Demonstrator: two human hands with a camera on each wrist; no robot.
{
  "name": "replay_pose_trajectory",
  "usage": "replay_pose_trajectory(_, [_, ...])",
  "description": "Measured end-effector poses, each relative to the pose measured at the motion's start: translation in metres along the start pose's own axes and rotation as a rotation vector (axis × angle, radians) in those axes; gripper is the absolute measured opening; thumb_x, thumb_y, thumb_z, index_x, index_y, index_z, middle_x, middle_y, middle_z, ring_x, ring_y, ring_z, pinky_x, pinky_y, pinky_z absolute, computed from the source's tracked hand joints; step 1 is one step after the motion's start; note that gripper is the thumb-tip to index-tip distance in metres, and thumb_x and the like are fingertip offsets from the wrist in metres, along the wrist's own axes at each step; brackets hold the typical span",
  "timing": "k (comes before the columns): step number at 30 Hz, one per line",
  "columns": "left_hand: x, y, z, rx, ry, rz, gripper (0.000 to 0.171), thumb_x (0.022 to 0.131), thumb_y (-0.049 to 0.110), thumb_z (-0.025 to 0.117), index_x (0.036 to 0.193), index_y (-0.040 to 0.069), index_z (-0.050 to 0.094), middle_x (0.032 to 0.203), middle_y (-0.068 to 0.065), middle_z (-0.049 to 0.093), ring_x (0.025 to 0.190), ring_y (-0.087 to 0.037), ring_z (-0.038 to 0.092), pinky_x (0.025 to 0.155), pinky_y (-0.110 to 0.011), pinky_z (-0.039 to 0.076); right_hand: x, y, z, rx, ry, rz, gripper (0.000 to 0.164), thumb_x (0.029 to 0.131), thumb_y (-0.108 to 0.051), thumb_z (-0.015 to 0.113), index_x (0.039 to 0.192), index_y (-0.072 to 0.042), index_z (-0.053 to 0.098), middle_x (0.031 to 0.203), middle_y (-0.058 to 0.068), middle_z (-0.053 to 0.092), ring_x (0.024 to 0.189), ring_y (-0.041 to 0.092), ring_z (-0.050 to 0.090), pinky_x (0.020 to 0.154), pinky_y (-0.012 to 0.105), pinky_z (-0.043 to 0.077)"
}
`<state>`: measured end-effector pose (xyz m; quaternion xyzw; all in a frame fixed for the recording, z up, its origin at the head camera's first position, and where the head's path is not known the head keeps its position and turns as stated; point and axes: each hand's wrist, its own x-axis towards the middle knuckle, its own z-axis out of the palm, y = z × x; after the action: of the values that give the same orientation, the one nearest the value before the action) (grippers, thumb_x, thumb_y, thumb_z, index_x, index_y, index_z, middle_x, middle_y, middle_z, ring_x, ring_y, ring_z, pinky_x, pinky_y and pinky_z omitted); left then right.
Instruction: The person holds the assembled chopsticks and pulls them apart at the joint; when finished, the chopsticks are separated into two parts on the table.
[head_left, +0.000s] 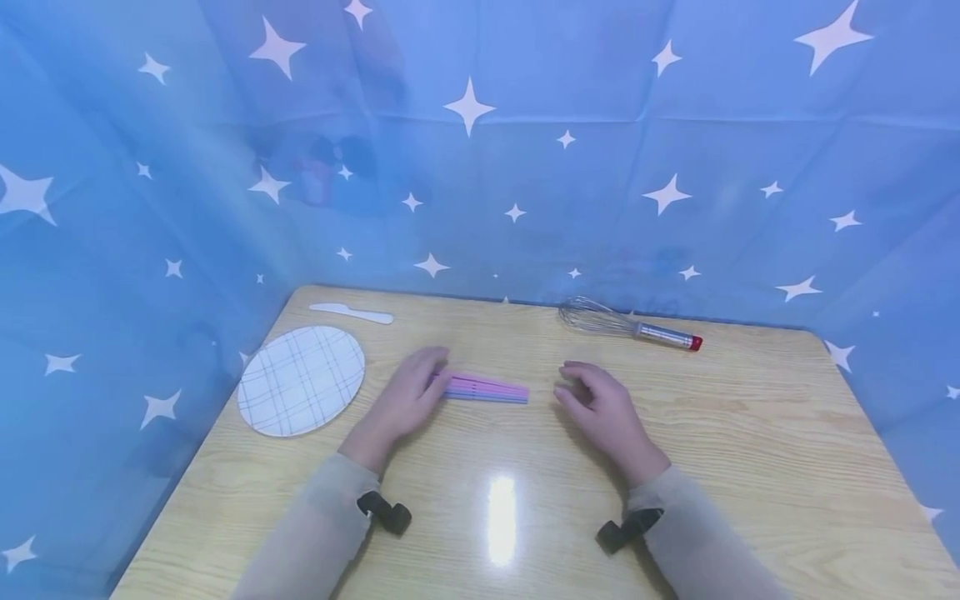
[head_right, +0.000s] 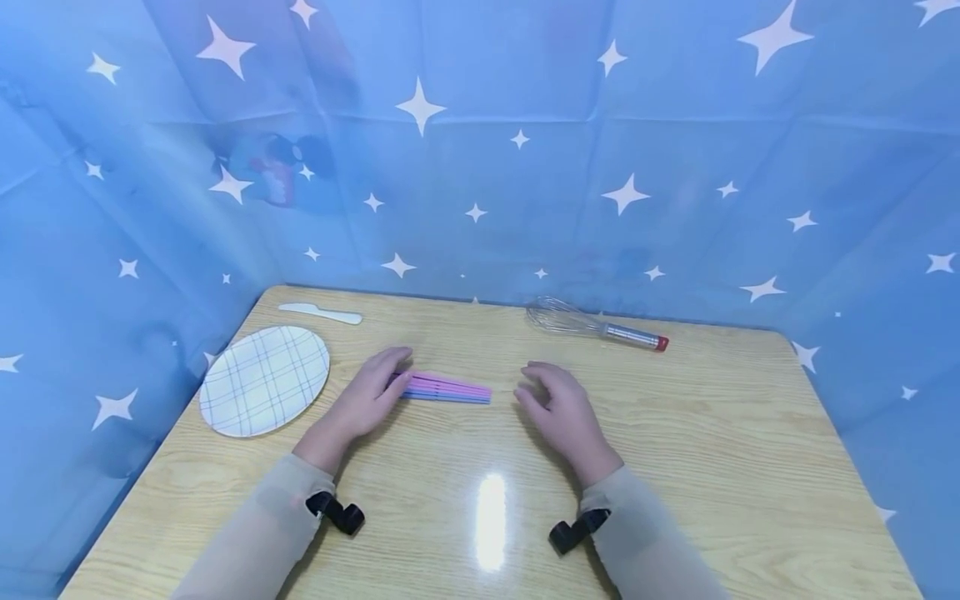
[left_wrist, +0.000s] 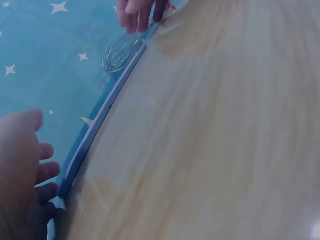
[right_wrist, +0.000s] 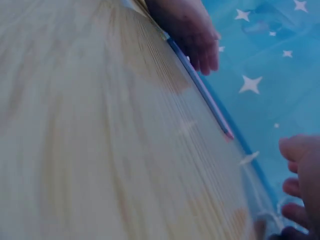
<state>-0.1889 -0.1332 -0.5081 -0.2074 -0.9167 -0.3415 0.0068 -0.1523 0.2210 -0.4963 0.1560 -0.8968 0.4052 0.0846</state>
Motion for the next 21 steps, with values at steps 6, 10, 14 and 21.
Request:
replay_pose_trajectory(6, [0.004,0.007,0.011,0.057,0.029,0.032,0.054,0.111,0.034,0.053,0.154,0.001,0.051,0.157,-0.018,0.052,0.150,-0.036,0.043,0.126,-0.049,0.026,0.010,-0.007,0.018,-0.031,-0.025,0.011,0.032,0.102,-0.025,0.074,0.127,-0.005,0.074,0.145,0.014,0.064,0.139,0.036,0.055,0.116,0.056,0.041])
replay_pose_trajectory(10, [0.005,0.013,0.017,0.070,0.047,0.056,0.052,0.109,0.030,0.057,0.151,0.000,0.054,0.155,-0.019,0.054,0.149,-0.038,0.044,0.126,-0.051,0.027,0.017,-0.017,0.036,-0.032,-0.034,0.019,0.031,0.101,-0.026,0.075,0.124,-0.005,0.076,0.147,0.015,0.062,0.141,0.036,0.053,0.118,0.057,0.039])
replay_pose_trajectory(14, [0.004,0.015,0.019,0.090,0.046,0.036,0.049,0.109,0.030,0.057,0.150,0.003,0.056,0.158,-0.016,0.053,0.152,-0.036,0.041,0.126,-0.050,0.025,0.024,-0.031,0.056,-0.004,0.003,-0.010,0.033,0.098,-0.022,0.079,0.124,-0.001,0.075,0.153,0.021,0.056,0.145,0.039,0.049,0.120,0.056,0.037])
replay_pose_trajectory(21, [0.003,0.014,0.019,0.138,0.008,0.011,0.045,0.112,0.030,0.053,0.151,0.008,0.057,0.161,-0.010,0.050,0.156,-0.031,0.035,0.127,-0.048,0.022,0.030,-0.053,0.080,0.055,-0.021,0.075,0.042,0.100,-0.023,0.073,0.135,-0.002,0.069,0.164,0.019,0.044,0.155,0.038,0.034,0.125,0.056,0.027])
